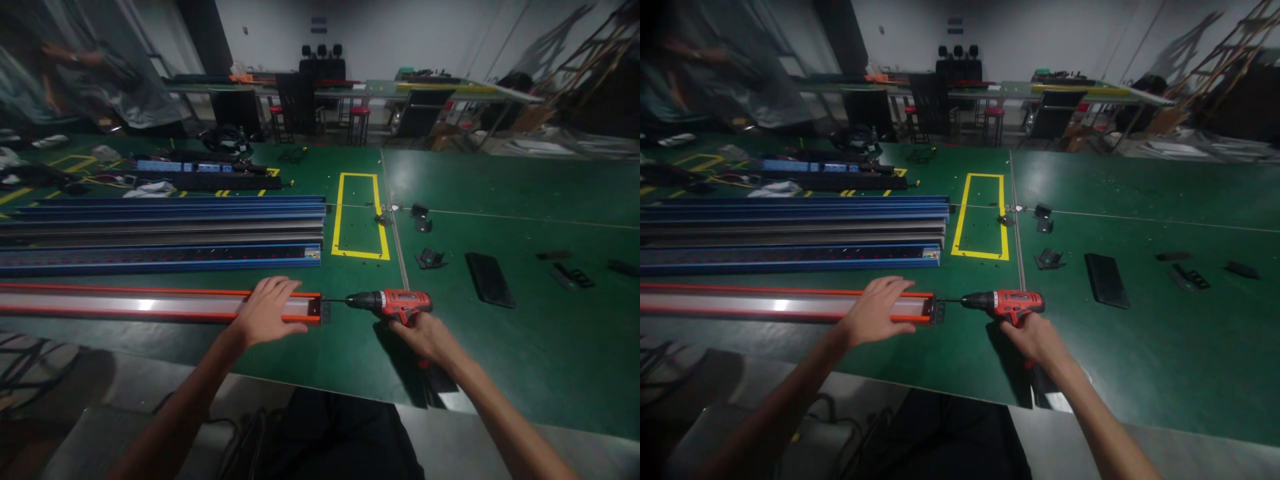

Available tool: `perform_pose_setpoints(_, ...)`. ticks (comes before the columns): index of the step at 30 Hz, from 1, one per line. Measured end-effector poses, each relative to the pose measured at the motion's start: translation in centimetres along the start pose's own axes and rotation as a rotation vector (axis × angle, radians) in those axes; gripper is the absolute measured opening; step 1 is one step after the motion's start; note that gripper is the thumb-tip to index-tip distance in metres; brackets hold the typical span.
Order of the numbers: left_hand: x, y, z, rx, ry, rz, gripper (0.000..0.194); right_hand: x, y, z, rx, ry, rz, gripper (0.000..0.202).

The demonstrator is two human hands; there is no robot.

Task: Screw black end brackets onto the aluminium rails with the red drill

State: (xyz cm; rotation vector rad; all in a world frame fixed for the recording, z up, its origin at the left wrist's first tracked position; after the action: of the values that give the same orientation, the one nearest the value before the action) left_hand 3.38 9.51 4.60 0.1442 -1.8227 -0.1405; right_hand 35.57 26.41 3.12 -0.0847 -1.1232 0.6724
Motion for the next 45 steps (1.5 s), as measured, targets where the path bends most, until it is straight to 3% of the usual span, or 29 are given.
perform_pose_setpoints(4, -1.1, 0.4, 0.6, -0.027, 0.098, 0.108, 0.089, 0.1, 0.1, 0.1, 0.01, -0.005, 0.013, 0.035)
perform_pose_setpoints(7, -1.6, 0.7, 0.2, -0.026, 0.148, 0.128, 0.086, 0.1, 0.1, 0.3, 0.013, -0.009, 0.024, 0.036)
perform_pose_setpoints(29, -1.5, 0.8, -0.1, -0.017, 0.075, 0.06, 0.077, 0.8, 0.3, 0.2, -0.018, -0.052, 0.012, 0.042)
perform_pose_setpoints(45, -2.0, 0.9, -0.1, 0.008, 0.039, 0.063, 0.076, 5.9, -0.2, 2.5, 0.035, -0.537, -0.307, 0.067)
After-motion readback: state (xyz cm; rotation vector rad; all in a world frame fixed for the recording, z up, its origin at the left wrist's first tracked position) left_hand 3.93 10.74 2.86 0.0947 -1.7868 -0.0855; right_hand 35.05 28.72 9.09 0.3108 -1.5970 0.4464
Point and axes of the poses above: each hand's wrist, its own y-axis towards the middle knuckle, its own x-axis out of the back of the hand, z = x × y, the point moved 6 cm from there along y, towards the middle knuckle, and after that the axes turned 1 degree about z, right-handed, at the moved point
